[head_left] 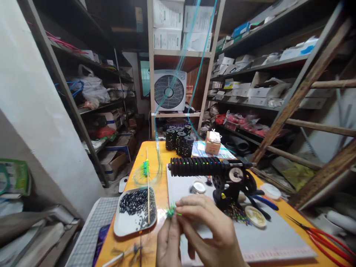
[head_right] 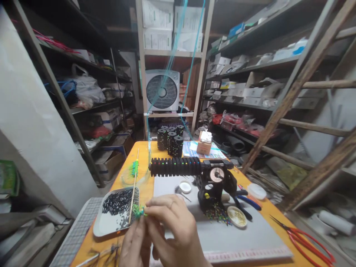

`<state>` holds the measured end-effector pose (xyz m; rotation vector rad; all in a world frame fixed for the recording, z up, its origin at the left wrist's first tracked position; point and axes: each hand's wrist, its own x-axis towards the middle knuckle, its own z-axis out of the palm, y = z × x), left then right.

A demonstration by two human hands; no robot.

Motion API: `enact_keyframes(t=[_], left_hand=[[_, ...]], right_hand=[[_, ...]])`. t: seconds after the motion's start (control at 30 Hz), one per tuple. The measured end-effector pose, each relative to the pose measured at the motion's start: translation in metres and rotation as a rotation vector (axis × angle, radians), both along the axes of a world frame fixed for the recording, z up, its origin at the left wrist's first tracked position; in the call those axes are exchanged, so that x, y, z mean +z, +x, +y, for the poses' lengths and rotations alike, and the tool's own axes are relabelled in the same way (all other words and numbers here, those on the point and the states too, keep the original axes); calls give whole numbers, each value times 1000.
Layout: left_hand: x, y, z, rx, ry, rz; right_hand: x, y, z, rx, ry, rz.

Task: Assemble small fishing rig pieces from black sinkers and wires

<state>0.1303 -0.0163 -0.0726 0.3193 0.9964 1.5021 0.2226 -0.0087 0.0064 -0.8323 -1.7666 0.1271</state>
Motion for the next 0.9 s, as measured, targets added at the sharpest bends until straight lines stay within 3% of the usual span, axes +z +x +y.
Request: enact_keyframes(t=[0.07, 0.23, 0.37, 0.47, 0.6, 0.9], left_hand=[[2, -5, 9, -12, 99, -126], [28, -19, 35, -118, 414, -50], [58, -23, 68, -65, 479, 1], [69, -17, 94, -59, 505, -24], [66, -8, 112, -74, 521, -88], [53, -3, 108, -60, 570, -63]], right_hand=[[0, -5, 5, 4, 100, -57], [9, 3, 22, -44, -31, 83], [20, 18, 45, -66, -60, 57], [23, 23, 61, -92, -55, 35], [20, 21, 69, -105, -36, -2], [17, 6, 74, -185, -1, -49]])
